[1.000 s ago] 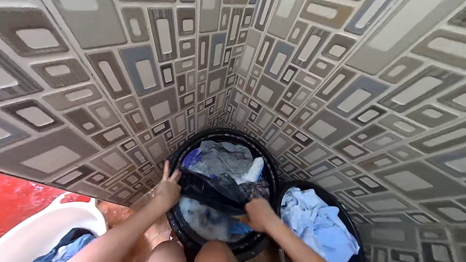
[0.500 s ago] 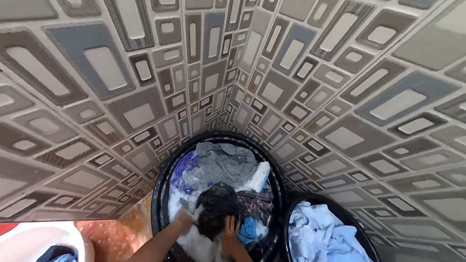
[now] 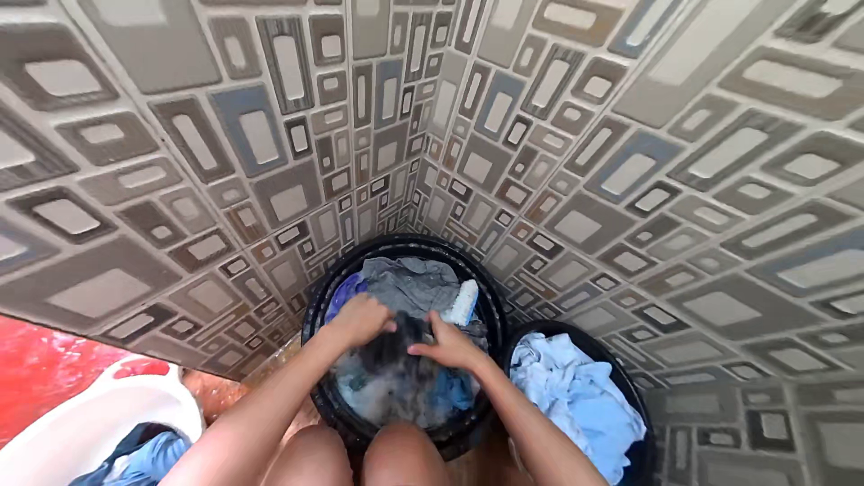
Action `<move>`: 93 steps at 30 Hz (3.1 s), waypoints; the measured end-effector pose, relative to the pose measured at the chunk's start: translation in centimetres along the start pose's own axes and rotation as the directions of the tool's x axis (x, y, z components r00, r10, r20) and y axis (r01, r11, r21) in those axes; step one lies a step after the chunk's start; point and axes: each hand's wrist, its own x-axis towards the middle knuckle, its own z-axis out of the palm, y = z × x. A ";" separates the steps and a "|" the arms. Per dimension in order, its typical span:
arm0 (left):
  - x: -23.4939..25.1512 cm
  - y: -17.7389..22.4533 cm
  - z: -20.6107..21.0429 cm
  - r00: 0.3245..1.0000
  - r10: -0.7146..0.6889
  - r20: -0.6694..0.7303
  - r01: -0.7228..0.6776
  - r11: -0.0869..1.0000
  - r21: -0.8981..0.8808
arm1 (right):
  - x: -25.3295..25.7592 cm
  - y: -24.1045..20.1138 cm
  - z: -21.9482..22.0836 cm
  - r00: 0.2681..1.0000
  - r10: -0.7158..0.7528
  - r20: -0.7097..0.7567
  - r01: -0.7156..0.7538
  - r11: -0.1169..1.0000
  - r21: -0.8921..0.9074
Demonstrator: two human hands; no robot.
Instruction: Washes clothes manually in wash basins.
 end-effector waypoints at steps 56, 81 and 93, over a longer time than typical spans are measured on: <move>3.0 3.3 0.0 0.956 -0.290 0.050 0.263 0.763 -0.590 | -1.1 -4.2 5.6 0.492 -0.810 -0.318 0.429 0.544 -0.721; -24.0 -16.8 15.6 0.643 -0.725 0.246 0.751 0.536 -0.385 | 14.4 3.3 7.6 0.928 0.362 -0.094 -0.369 0.926 -0.081; 7.2 -8.9 5.2 0.963 -0.256 0.079 0.267 0.888 -0.375 | -3.5 5.4 8.5 0.869 0.232 0.437 -0.051 0.920 -0.388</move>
